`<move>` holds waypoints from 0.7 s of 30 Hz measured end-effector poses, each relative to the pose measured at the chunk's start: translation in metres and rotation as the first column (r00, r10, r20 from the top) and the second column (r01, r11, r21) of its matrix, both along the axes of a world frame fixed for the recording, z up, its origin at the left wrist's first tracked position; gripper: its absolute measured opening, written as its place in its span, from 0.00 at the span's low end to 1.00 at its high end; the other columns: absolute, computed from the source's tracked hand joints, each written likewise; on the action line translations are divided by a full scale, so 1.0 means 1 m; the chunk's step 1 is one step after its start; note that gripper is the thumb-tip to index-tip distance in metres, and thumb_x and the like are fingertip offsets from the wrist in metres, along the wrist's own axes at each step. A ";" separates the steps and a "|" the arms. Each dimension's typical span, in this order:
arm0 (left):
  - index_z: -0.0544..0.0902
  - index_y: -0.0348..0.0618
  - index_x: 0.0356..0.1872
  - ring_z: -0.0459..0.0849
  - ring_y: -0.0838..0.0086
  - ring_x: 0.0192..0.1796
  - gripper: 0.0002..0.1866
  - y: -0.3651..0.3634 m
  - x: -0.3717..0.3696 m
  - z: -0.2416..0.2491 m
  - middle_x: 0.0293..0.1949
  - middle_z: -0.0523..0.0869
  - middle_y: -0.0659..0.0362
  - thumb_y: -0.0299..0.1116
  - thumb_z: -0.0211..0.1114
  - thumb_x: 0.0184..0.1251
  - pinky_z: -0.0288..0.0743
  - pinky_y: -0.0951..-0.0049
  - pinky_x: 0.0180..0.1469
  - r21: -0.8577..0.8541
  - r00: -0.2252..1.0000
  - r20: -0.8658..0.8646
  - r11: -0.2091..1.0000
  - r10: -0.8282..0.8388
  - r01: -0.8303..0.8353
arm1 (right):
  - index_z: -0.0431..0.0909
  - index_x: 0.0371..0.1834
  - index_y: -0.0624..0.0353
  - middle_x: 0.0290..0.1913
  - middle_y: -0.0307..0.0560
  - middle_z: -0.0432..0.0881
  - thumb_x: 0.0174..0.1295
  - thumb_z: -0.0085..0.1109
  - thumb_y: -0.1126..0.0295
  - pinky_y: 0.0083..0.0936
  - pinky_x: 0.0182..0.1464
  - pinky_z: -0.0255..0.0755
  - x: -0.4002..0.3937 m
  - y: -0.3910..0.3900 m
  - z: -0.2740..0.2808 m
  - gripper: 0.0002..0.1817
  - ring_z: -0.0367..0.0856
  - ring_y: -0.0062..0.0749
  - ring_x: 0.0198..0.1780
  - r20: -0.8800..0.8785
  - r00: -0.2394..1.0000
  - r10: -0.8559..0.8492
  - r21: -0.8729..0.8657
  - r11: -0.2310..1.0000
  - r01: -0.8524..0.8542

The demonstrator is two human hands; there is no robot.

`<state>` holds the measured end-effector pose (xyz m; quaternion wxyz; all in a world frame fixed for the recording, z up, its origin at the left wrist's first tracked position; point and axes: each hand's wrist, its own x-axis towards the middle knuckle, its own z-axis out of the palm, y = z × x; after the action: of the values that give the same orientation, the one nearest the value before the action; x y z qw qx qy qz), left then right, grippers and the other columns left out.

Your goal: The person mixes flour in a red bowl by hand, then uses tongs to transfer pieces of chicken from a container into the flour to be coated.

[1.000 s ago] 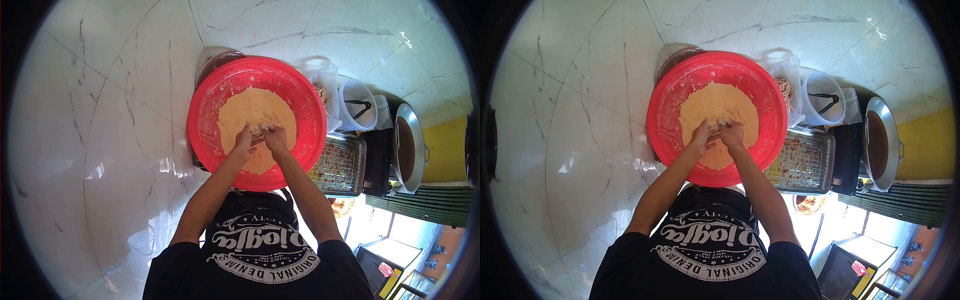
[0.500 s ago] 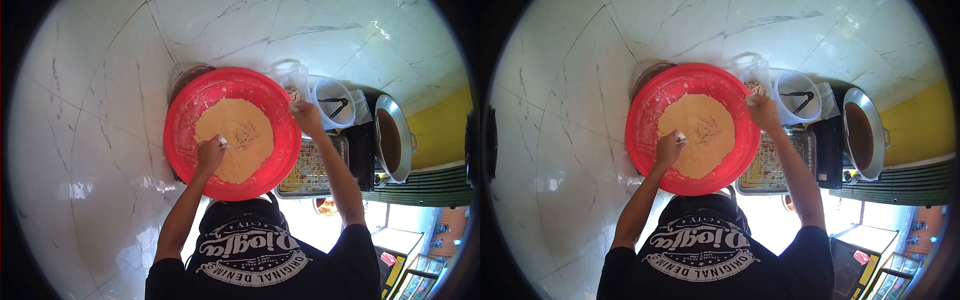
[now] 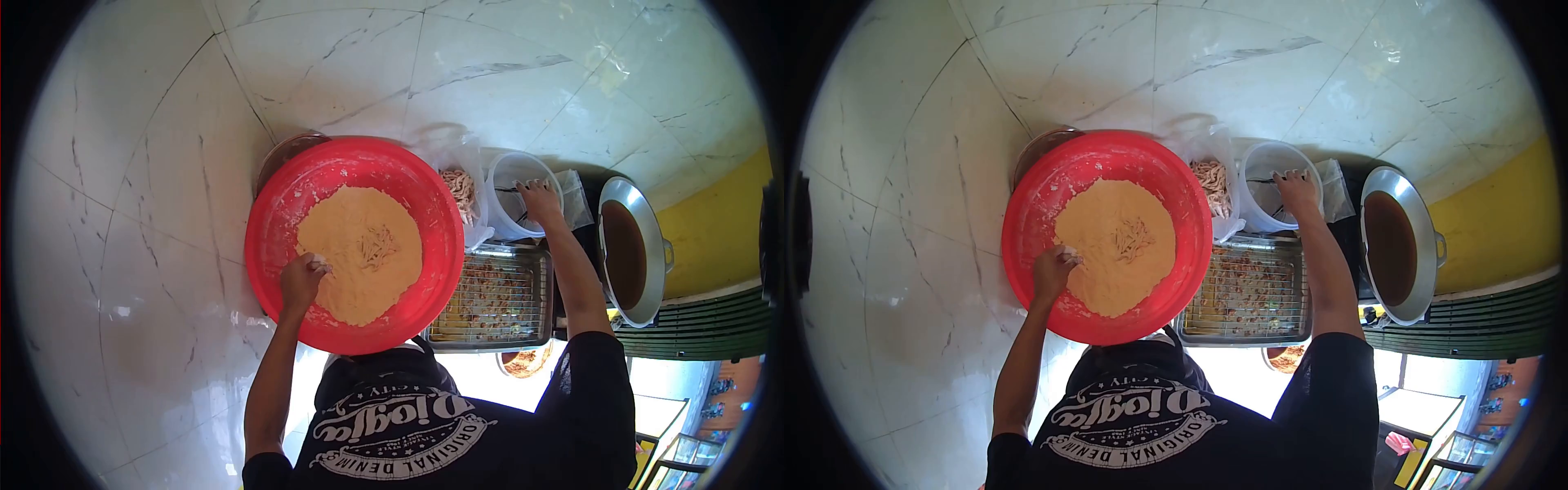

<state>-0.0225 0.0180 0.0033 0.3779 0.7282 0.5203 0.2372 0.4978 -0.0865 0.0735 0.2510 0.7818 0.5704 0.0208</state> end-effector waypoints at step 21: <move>0.84 0.35 0.34 0.85 0.68 0.31 0.07 0.030 0.035 0.011 0.30 0.87 0.51 0.27 0.70 0.55 0.75 0.71 0.35 0.014 0.958 0.134 0.967 -0.254 0.254 | 0.84 0.45 0.55 0.45 0.52 0.84 0.43 0.73 0.61 0.39 0.51 0.77 -0.019 -0.025 0.106 0.23 0.83 0.47 0.49 -0.109 0.956 -0.272 0.007 0.962 0.274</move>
<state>0.0124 0.0477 0.0148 0.4407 0.7706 0.3962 0.2345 0.4789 -0.1118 0.1799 0.2120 0.8556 0.4695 -0.0498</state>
